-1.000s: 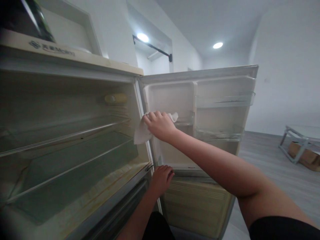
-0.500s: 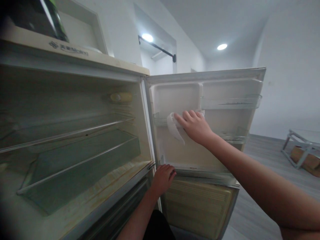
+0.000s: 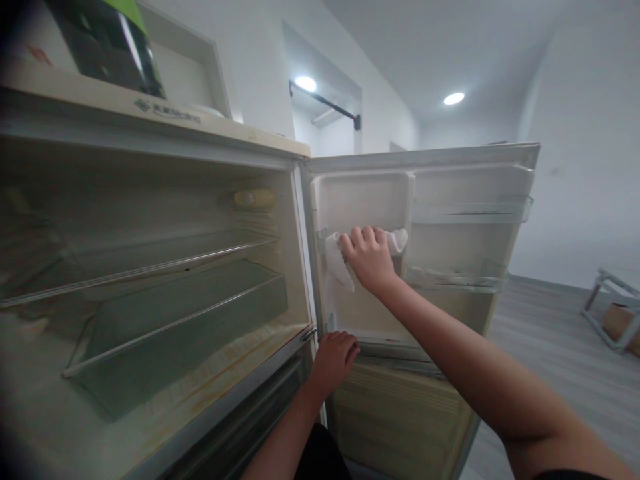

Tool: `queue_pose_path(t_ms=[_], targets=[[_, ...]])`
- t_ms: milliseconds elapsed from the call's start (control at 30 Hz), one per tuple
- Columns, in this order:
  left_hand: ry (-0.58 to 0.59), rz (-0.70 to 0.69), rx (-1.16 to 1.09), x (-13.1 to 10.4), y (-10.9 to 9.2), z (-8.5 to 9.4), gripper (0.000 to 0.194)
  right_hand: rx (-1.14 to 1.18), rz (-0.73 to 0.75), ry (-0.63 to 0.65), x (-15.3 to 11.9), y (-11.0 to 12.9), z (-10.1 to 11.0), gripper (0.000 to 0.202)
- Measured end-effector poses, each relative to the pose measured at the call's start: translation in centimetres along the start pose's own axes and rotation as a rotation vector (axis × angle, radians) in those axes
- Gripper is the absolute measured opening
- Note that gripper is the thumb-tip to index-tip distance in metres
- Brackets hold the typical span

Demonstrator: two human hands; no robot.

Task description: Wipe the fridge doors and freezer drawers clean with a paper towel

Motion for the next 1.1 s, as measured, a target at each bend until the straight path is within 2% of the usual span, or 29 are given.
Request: queue_pose_path(t_ms=[233,467,500,600,633,667,733,833,967,1100], targets=[[0.011,0.001,-0.003,-0.2,0.3,0.2,0.007,0.141,0.016,0.025,2.5,3.7,0.6,0.022],[0.032,0.004,-0.012,-0.5,0.3,0.5,0.008,0.182,0.082,0.120,2.8,4.2,1.6,0.029],[0.035,0.008,-0.013,-0.5,0.3,0.5,0.008,0.195,0.124,0.142,2.7,4.0,1.8,0.038],[0.031,0.014,-0.011,-0.5,0.2,0.6,0.008,0.315,0.261,0.214,2.6,3.1,2.7,0.093],[0.030,0.013,-0.011,-0.5,0.1,0.6,0.008,0.370,0.288,0.239,2.7,2.7,2.9,0.098],[0.027,0.011,-0.013,-0.6,0.1,0.6,0.008,0.419,0.299,0.266,2.9,2.4,3.0,0.093],[0.019,0.008,-0.017,-0.5,0.1,0.6,0.007,0.478,0.281,0.315,3.3,1.8,3.0,0.071],[0.016,0.003,-0.012,-0.5,0.2,0.5,0.007,0.439,0.199,0.351,3.8,1.6,2.6,0.045],[0.024,0.003,0.000,-0.5,0.3,0.3,0.008,0.309,0.141,0.365,3.9,2.6,2.0,0.030],[0.023,-0.003,0.004,-0.5,0.4,0.3,0.009,0.239,0.091,0.337,4.0,3.6,2.0,0.026]])
Point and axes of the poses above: each hand's wrist, its own x-axis towards the middle knuckle, its own z-axis out of the back of the hand, y = z × x, the point moved 5 cm from there along x, towards the middle knuckle, and after that the axes turned 11 degrees about -x, right-handed, at the moved point
